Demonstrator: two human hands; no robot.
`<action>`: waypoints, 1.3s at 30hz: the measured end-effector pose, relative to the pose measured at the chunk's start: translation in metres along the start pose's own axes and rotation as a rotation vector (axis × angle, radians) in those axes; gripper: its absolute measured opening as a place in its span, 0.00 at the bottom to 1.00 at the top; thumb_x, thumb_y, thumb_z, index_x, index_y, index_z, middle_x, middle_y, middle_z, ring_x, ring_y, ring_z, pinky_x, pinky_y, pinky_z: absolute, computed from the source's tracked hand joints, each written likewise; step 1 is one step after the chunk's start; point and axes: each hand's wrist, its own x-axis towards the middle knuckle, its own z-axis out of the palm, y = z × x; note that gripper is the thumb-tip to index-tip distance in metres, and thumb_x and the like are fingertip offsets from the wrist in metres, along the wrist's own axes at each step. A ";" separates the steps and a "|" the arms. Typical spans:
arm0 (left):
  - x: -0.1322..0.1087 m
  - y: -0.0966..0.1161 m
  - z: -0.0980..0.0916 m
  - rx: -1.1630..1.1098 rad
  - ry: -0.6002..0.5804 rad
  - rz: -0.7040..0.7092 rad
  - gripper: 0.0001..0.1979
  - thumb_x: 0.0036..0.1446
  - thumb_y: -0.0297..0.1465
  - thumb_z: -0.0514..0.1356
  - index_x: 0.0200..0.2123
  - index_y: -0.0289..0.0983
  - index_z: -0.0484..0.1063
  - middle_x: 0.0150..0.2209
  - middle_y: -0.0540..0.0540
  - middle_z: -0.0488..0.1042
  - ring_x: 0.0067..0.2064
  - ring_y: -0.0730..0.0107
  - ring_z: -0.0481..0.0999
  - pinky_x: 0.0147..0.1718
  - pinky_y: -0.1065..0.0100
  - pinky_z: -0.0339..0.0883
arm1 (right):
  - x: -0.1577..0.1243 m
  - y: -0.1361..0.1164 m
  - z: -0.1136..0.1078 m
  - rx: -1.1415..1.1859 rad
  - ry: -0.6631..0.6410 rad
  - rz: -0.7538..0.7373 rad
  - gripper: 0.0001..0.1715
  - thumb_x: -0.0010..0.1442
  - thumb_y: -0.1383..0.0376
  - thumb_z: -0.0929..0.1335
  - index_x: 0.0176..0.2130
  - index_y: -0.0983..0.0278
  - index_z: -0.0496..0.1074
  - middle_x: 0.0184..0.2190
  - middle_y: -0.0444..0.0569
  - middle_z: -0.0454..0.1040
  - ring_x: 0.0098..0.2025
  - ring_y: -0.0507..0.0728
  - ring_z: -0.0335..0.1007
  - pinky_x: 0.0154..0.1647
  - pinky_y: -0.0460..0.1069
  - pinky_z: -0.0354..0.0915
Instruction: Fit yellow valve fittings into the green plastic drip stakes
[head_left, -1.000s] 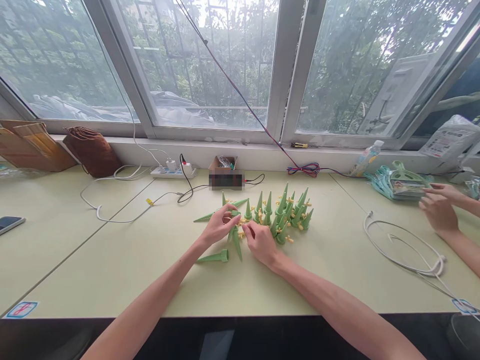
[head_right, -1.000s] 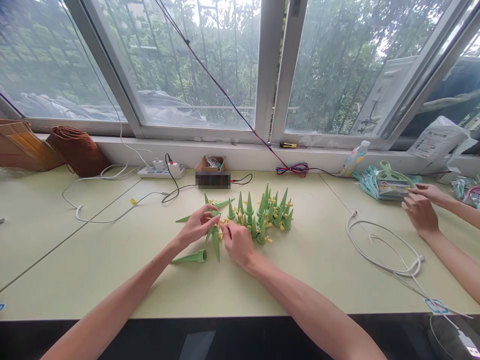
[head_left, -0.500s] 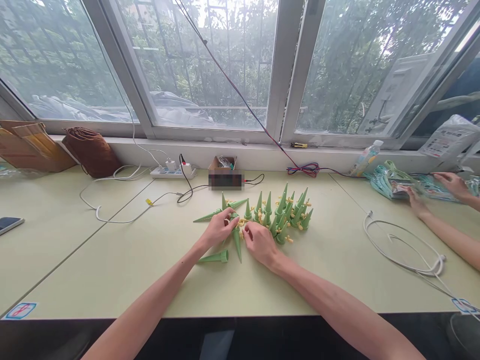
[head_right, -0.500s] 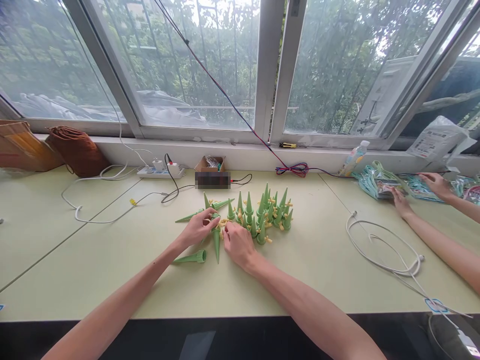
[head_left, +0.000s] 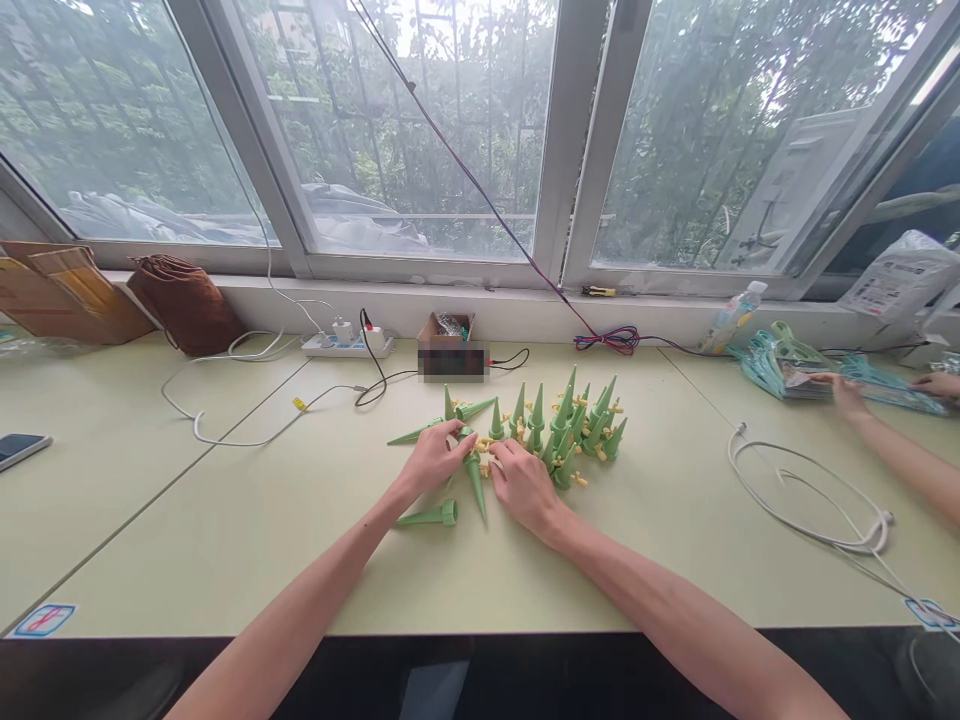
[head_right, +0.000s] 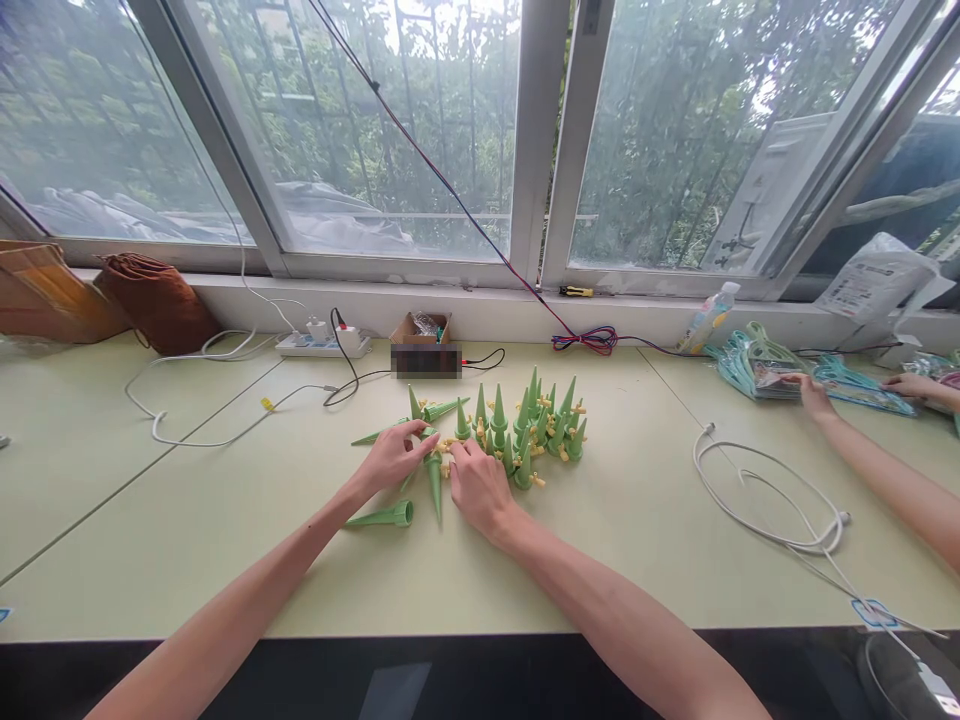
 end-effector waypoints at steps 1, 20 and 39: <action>0.000 0.000 0.000 0.002 0.004 0.000 0.19 0.58 0.47 0.56 0.33 0.37 0.74 0.24 0.49 0.72 0.24 0.69 0.66 0.27 0.68 0.59 | 0.000 0.000 0.001 0.000 -0.003 -0.001 0.10 0.66 0.70 0.62 0.45 0.64 0.71 0.39 0.52 0.74 0.32 0.56 0.73 0.28 0.47 0.61; 0.002 -0.009 0.001 0.041 0.034 -0.015 0.14 0.61 0.40 0.55 0.36 0.37 0.74 0.35 0.45 0.78 0.32 0.65 0.74 0.35 0.66 0.66 | -0.001 -0.006 -0.004 -0.016 -0.015 -0.001 0.09 0.65 0.67 0.64 0.46 0.64 0.70 0.40 0.52 0.75 0.31 0.57 0.74 0.28 0.48 0.61; 0.000 0.002 0.002 0.010 0.205 0.115 0.12 0.62 0.36 0.55 0.30 0.37 0.71 0.30 0.50 0.75 0.21 0.75 0.62 0.28 0.69 0.60 | -0.001 -0.004 -0.002 0.077 -0.075 -0.042 0.06 0.67 0.69 0.63 0.44 0.65 0.68 0.38 0.53 0.74 0.36 0.58 0.74 0.36 0.49 0.66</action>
